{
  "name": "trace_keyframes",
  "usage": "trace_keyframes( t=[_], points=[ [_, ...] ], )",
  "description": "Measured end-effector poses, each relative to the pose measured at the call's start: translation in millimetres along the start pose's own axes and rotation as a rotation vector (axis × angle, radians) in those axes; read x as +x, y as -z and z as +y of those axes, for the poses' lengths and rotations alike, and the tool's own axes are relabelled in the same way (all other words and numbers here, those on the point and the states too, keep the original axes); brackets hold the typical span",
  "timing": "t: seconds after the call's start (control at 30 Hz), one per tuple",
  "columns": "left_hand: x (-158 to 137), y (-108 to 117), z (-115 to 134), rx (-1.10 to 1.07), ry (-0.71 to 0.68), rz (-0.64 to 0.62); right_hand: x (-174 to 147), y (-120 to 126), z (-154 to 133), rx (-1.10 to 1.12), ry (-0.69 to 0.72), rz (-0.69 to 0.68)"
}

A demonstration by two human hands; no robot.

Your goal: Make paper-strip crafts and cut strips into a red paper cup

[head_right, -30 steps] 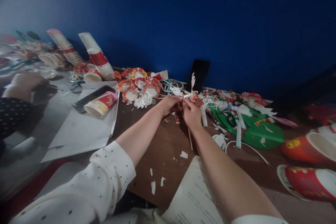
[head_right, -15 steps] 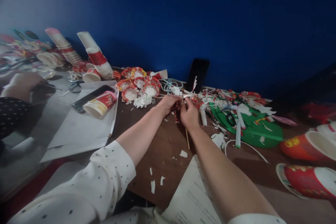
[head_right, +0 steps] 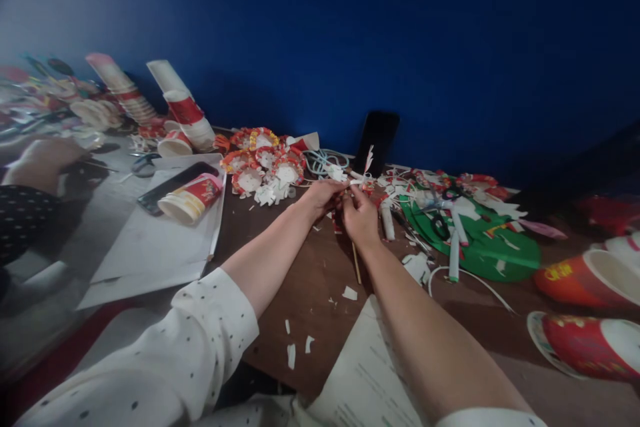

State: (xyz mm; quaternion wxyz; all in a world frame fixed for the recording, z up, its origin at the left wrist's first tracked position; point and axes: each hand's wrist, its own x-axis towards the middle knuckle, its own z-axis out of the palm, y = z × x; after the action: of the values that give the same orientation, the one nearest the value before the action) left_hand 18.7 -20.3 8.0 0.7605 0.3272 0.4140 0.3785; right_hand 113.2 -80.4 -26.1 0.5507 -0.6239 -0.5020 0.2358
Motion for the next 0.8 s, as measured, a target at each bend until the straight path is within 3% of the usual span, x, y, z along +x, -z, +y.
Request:
trace_keyframes(
  t=[0.17, 0.47, 0.67, 0.8],
  points=[
    [-4, 0, 1, 0.033, -0.058, -0.072, -1, 1, -6, 0.062, -0.1, -0.052],
    [-2, 3, 4, -0.025, 0.012, -0.022, -2, 4, -16, 0.099, -0.185, -0.017],
    [-2, 5, 2, 0.027, -0.013, -0.078, -2, 5, -14, 0.149, -0.176, -0.015],
    [-5, 2, 1, 0.116, -0.023, -0.065, -2, 6, -12, 0.059, -0.14, -0.005]
  ],
)
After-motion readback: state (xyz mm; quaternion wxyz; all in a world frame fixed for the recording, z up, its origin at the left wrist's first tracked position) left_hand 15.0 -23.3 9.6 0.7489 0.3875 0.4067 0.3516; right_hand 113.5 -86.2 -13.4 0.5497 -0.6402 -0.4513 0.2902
